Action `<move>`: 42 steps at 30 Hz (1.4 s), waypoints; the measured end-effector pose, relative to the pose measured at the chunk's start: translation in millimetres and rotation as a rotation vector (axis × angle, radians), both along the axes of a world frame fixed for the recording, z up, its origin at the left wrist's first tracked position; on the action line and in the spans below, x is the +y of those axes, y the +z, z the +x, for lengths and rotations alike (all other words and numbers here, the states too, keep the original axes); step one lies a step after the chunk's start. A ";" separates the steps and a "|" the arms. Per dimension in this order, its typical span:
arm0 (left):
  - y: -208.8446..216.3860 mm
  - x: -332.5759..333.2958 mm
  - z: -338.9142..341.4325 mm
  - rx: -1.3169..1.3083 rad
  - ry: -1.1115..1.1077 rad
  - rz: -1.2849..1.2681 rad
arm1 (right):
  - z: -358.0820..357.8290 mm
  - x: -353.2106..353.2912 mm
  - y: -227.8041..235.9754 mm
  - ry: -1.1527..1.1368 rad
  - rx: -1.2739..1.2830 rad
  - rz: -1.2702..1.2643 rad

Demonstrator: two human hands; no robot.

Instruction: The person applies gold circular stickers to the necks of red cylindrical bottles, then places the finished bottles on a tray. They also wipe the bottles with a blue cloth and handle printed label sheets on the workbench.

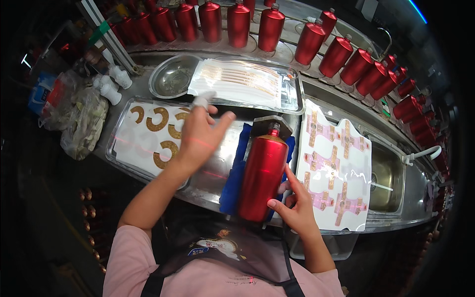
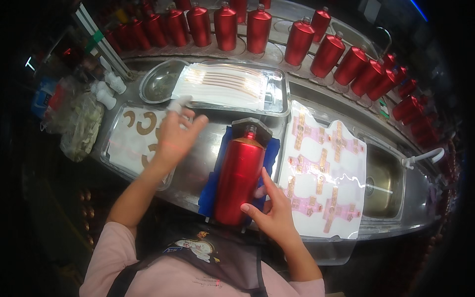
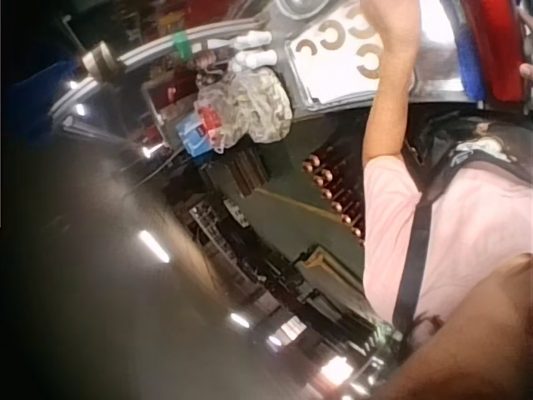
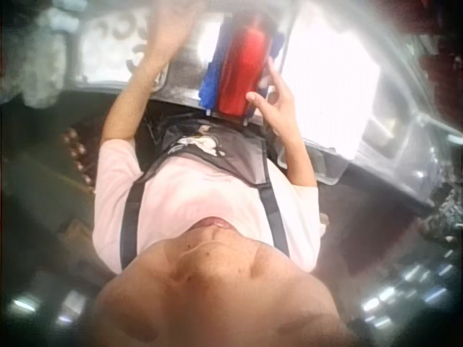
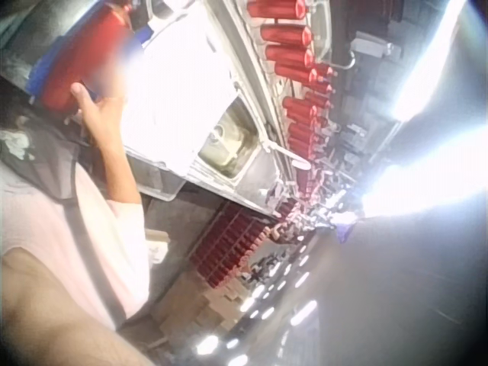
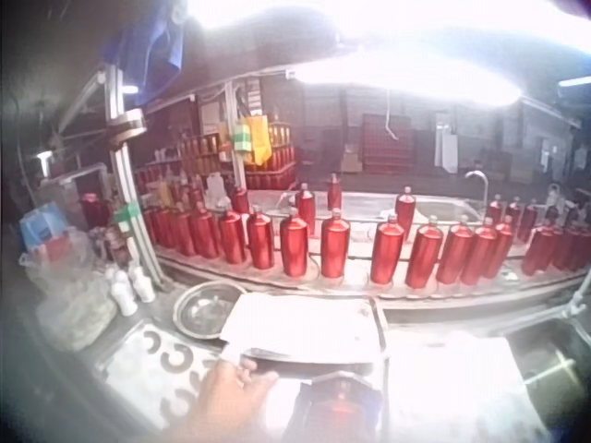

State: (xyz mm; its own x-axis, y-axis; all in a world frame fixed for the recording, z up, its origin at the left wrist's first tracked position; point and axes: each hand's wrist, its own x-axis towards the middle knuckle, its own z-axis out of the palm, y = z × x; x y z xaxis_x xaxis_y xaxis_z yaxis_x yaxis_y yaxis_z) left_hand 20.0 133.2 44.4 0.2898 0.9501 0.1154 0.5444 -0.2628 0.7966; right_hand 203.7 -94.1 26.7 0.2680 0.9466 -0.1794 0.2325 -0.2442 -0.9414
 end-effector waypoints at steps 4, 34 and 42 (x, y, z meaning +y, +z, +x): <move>-15.5 130.0 -14.3 0.216 0.306 0.126 | 3.9 1.9 -5.8 -0.113 0.176 0.017; 99.3 14.0 96.6 -0.292 -0.886 0.240 | 57.0 113.1 91.4 0.007 0.066 0.408; 69.2 -71.5 50.8 -0.527 -0.581 -0.035 | 52.4 18.8 86.8 -0.099 0.347 0.082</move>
